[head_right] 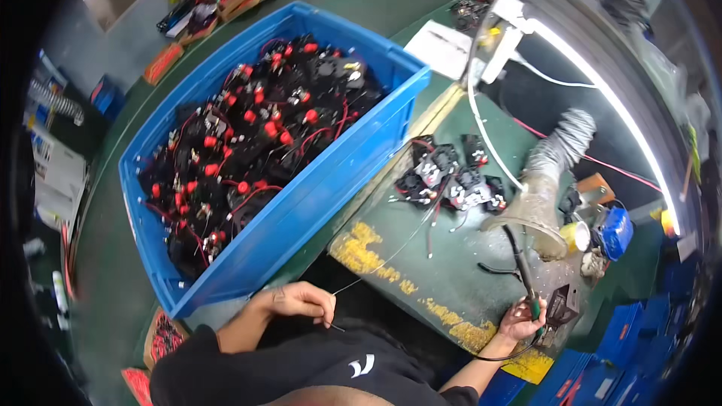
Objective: Soldering components or wires onto small electronic cooling fans at a factory workstation.
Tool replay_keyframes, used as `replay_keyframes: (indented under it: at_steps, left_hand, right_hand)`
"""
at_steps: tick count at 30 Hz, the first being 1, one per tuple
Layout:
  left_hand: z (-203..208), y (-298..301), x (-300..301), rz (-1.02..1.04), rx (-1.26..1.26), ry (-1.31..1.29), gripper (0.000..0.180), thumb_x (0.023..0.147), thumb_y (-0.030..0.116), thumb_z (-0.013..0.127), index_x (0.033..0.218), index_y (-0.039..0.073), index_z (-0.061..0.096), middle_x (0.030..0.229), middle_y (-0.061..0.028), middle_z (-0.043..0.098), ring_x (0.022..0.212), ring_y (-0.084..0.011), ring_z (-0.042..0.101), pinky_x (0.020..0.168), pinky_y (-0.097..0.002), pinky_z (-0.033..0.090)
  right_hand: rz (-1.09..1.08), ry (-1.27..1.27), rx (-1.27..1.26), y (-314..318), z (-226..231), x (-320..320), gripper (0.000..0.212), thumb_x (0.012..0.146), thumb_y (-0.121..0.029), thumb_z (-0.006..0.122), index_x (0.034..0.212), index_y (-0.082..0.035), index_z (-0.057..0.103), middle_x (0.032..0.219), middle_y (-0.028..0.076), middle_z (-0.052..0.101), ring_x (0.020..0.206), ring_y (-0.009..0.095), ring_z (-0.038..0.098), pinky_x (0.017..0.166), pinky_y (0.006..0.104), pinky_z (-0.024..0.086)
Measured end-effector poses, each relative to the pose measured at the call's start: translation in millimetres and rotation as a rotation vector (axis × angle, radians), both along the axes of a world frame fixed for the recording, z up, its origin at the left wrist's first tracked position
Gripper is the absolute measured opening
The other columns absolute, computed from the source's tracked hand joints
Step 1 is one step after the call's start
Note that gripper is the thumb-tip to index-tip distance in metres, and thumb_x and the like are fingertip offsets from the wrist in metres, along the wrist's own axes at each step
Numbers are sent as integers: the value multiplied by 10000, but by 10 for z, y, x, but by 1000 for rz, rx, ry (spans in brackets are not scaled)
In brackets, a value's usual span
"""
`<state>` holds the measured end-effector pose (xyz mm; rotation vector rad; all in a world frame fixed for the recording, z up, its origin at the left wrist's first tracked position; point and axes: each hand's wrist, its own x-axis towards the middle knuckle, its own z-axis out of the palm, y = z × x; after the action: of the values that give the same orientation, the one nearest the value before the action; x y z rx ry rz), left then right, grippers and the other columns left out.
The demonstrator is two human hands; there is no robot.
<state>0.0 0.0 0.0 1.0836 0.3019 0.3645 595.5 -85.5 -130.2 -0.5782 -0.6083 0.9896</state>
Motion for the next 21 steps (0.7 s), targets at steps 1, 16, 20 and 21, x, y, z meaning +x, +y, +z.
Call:
replay_keyframes:
  at_steps: [1,16,20,21]
  left_hand:
    - [113,-87,83,-14,-23,-37,238,1049,215,650,1097,0,742,1003,-51,682,815,-136,593,795,-303,488]
    - [271,308,347,-20,-398,-77,155,1007,50,670,1101,-57,732,1029,-131,726,604,-51,504,516,-204,380]
    - [636,334,325,115,-325,-118,150,1003,27,648,1044,-100,717,929,-112,606,547,-79,490,485,-220,366]
    - [669,301,311,182,-340,-172,139,1001,7,635,1024,-113,702,927,-116,588,513,-79,453,447,-233,340]
  right_hand:
    - [-108,26,-13,-196,70,111,422,1072,-369,486,1265,-44,674,1004,151,790,505,219,628,697,375,617]
    - [-131,101,9,315,88,-211,410,1044,-359,524,1215,-28,695,1055,158,776,555,241,651,530,328,553]
    - [-124,130,1,401,190,-332,389,1038,-354,532,1174,-21,681,977,180,762,540,239,641,534,325,564]
    - [-101,115,4,379,211,-329,390,1037,-351,534,1175,-16,675,979,179,763,537,237,640,536,325,566]
